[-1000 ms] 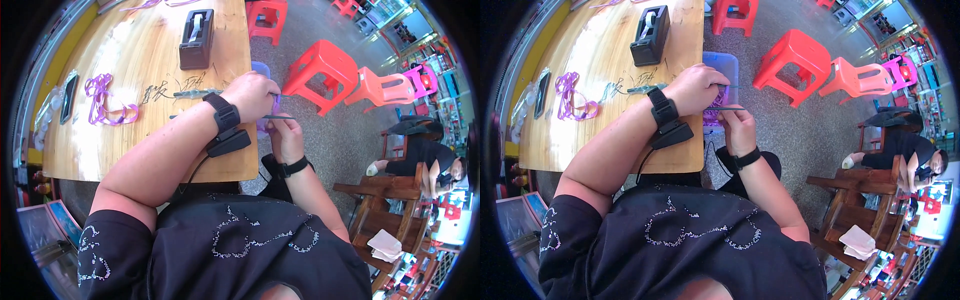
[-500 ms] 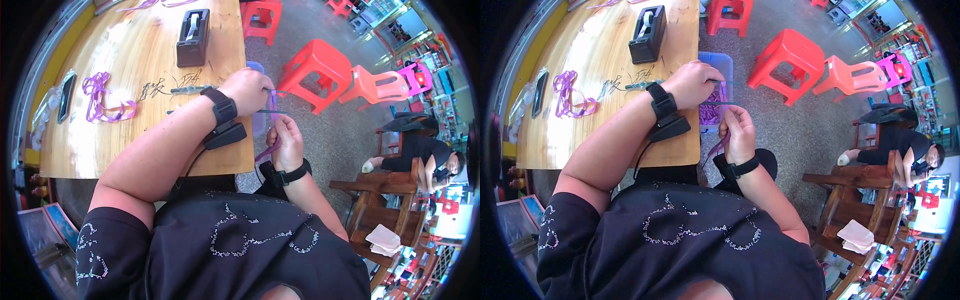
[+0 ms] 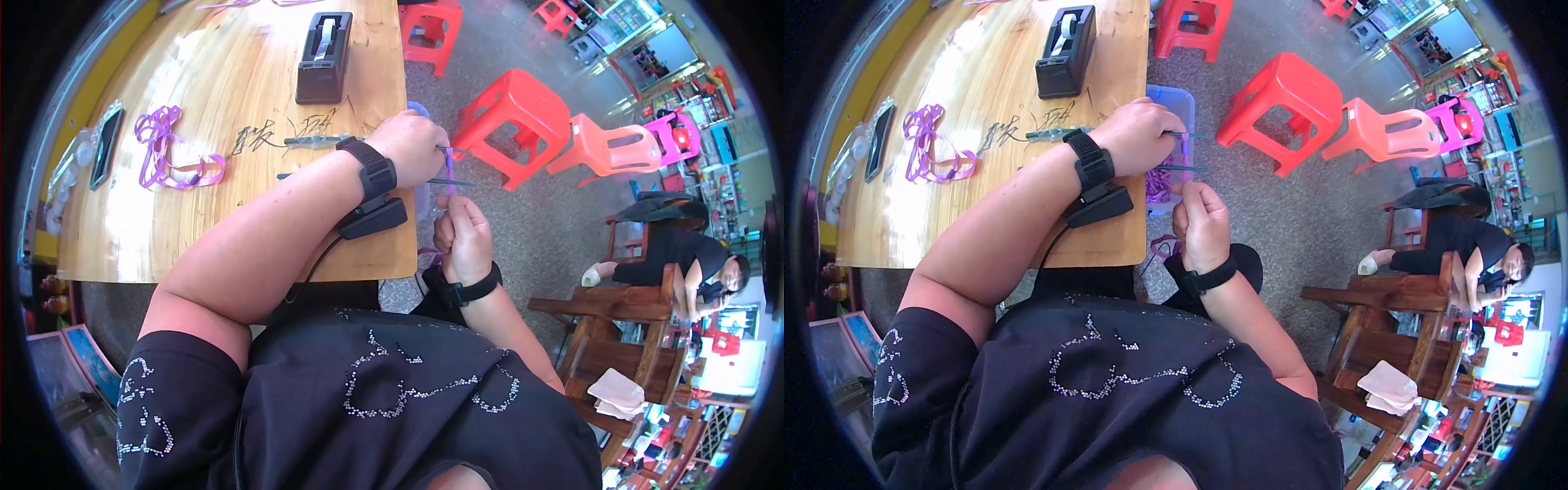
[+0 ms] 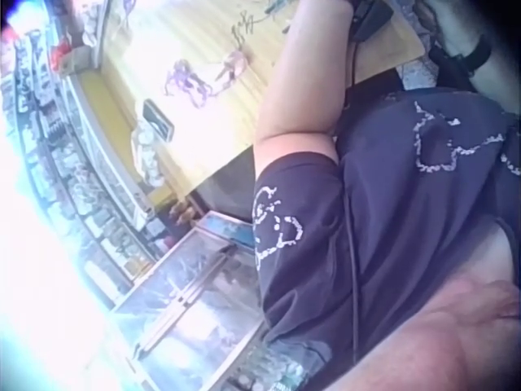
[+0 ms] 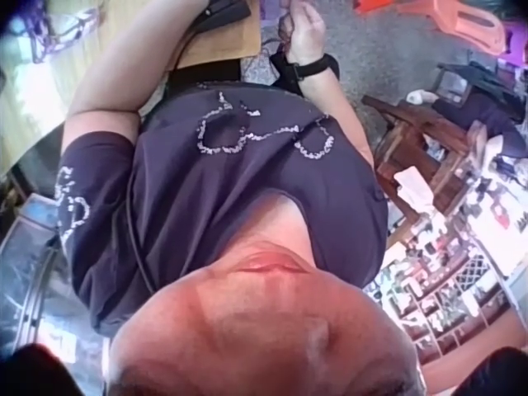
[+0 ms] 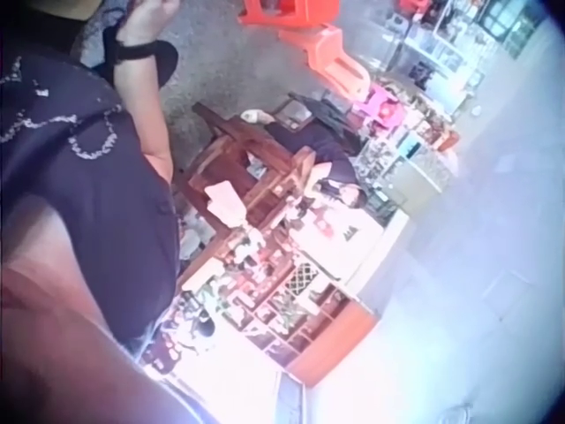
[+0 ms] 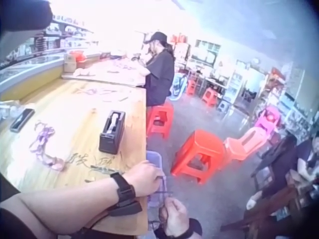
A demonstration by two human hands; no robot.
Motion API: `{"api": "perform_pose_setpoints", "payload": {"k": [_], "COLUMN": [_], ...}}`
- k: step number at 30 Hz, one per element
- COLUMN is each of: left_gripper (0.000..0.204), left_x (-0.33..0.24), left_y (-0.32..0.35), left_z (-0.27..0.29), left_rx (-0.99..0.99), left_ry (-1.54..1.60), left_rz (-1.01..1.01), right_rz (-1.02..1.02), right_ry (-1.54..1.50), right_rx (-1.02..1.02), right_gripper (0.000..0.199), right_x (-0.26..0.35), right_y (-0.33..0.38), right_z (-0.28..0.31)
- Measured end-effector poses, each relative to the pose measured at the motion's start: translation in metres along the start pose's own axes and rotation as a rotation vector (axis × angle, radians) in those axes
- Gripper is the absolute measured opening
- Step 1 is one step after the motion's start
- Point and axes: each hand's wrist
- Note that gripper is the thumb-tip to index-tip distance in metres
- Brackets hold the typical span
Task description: The person picks up a purple ribbon, wraps it around a pair of sticks, and secures it with tape from a dispenser before placing it in a bin. They repeat this process several times and then tie a knot in a long purple ribbon by hand.
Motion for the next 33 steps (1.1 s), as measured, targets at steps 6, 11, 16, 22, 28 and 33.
{"api": "perform_pose_setpoints", "payload": {"k": [6,11,16,22,28,33], "left_gripper": [0.023,0.023,0.023,0.022,0.020,0.014], "left_x": [0.001,0.000,0.000,0.001,-0.012,-0.015], "left_y": [0.000,-0.003,-0.004,0.003,0.015,0.013], "left_z": [0.000,0.003,0.004,0.002,0.020,0.021], "left_rx": [-0.008,0.010,-0.039,-0.024,-0.174,0.021], "left_ry": [0.006,0.012,-0.004,0.036,0.151,0.256], "left_rz": [-0.025,-0.015,-0.053,-0.046,-0.292,-0.338], "right_rz": [0.059,0.124,0.142,0.047,-0.083,-0.098], "right_ry": [0.112,0.144,0.207,0.136,0.075,0.138], "right_rx": [0.045,-0.024,0.010,0.025,0.029,0.120], "right_gripper": [0.021,0.020,0.021,0.021,0.020,0.020], "right_x": [0.004,0.004,0.007,0.020,0.042,0.061], "right_y": [0.006,0.002,0.002,0.009,0.007,0.011], "right_z": [-0.007,-0.009,-0.007,-0.022,-0.029,-0.033]}}
Point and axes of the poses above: each hand's wrist, its own y-axis away from the middle knuckle, its own z-axis out of the back of the hand, x = y × z, and after that the axes turned 12 degrees about -y, right-handed
